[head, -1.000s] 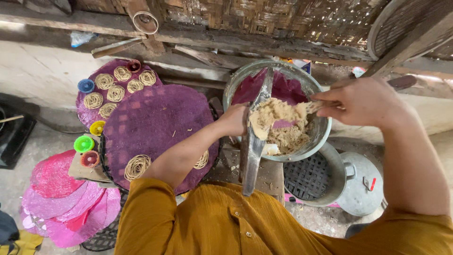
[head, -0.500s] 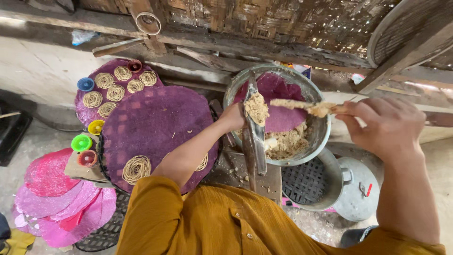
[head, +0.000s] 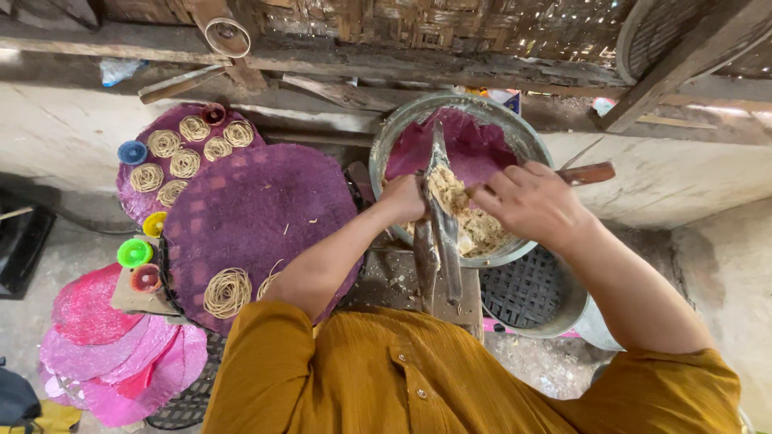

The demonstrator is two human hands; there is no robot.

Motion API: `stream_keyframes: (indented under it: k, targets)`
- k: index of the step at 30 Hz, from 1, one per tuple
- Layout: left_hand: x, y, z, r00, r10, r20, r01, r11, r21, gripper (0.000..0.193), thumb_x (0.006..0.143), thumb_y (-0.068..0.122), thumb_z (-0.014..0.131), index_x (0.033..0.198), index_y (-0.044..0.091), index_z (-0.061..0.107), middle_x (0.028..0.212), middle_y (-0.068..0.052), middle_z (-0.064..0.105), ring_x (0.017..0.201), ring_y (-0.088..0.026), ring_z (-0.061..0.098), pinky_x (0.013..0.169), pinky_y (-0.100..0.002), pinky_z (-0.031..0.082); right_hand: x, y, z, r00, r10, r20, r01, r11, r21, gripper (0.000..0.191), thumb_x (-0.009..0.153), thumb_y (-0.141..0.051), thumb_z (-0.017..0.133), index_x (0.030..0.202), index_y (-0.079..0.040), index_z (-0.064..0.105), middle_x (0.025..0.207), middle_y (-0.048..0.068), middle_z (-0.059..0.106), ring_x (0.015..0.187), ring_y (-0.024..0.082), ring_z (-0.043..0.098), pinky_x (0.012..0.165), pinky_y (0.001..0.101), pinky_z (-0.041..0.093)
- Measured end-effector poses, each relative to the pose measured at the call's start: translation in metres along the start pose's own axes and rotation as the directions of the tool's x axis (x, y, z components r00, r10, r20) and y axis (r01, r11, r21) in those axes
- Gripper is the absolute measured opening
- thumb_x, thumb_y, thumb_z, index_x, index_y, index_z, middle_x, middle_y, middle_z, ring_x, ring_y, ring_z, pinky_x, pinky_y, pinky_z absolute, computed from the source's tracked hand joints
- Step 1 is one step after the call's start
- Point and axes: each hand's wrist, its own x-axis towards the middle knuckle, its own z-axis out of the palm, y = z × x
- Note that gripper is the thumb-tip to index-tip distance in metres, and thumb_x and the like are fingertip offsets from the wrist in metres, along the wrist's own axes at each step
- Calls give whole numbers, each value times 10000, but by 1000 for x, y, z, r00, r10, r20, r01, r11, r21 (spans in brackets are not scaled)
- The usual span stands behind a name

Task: The person operates a manual lever noodle press, scooping dough from a large basin into the press and squeezing it to extrude noodle strands into nests on a round purple board. They place small colored plastic cups on finished nests, reposition the board, and reload the press with more dough to continue.

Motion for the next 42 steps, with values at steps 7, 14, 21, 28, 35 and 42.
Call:
stream_keyframes:
  k: [7, 14, 21, 28, 35, 42]
  targets:
    - [5, -23, -26, 977, 47, -206, -74, 989, -129, 410, 731, 273, 766, 1063, 33, 741, 1046, -256, 729, 1021, -426, 704, 867, -476, 549, -77, 17, 21, 603, 780, 168, -717, 438, 542, 280, 899, -215, 859, 1112, -105, 714, 871, 53, 717, 724, 139, 670, 687, 295, 541]
    - [18, -2, 22, 984, 1, -178, -21, 994, -110, 364, 705, 164, 771, 1025, -8, 746, 1037, -306, 705, 1030, -474, 662, 894, -509, 518, -69, -80, 136, 468, 724, 507, -296, -413, 861, 167, 950, -122, 748, 1058, -21, 670, 886, -9, 673, 799, 64, 603, 717, 224, 491]
    - [24, -36, 16, 970, 51, -238, -83, 988, -128, 347, 690, 171, 750, 1005, 26, 747, 1001, -274, 725, 997, -441, 699, 861, -491, 553, -111, -54, 99, 392, 843, 369, -562, -98, 821, 209, 900, -147, 808, 1029, -7, 723, 798, -45, 660, 700, 23, 536, 619, 217, 442]
    - [32, -20, 27, 978, 16, -209, -52, 984, -170, 329, 755, 194, 739, 1045, 41, 767, 1002, -275, 742, 997, -430, 714, 871, -494, 561, -93, -88, 108, 593, 786, -177, -628, 588, 509, 245, 897, -192, 875, 969, -14, 723, 783, 65, 673, 703, 94, 575, 617, 285, 464]
    - [19, 1, 5, 997, -51, -66, 48, 998, -36, 541, 502, 137, 851, 1008, -11, 729, 1020, -264, 733, 974, -380, 736, 878, -443, 578, -106, -68, 125, 347, 911, 223, -608, 37, 793, 265, 908, -231, 844, 1002, -10, 731, 759, 76, 682, 636, 65, 552, 578, 266, 439]
    - [17, 3, 6, 991, -15, -135, -4, 990, -143, 380, 731, 160, 757, 1075, 2, 732, 1049, -276, 711, 1010, -435, 685, 889, -496, 532, -112, -89, 134, 527, 849, -33, -578, 387, 718, 290, 890, -241, 852, 948, 11, 720, 688, 53, 649, 623, 64, 588, 574, 259, 484]
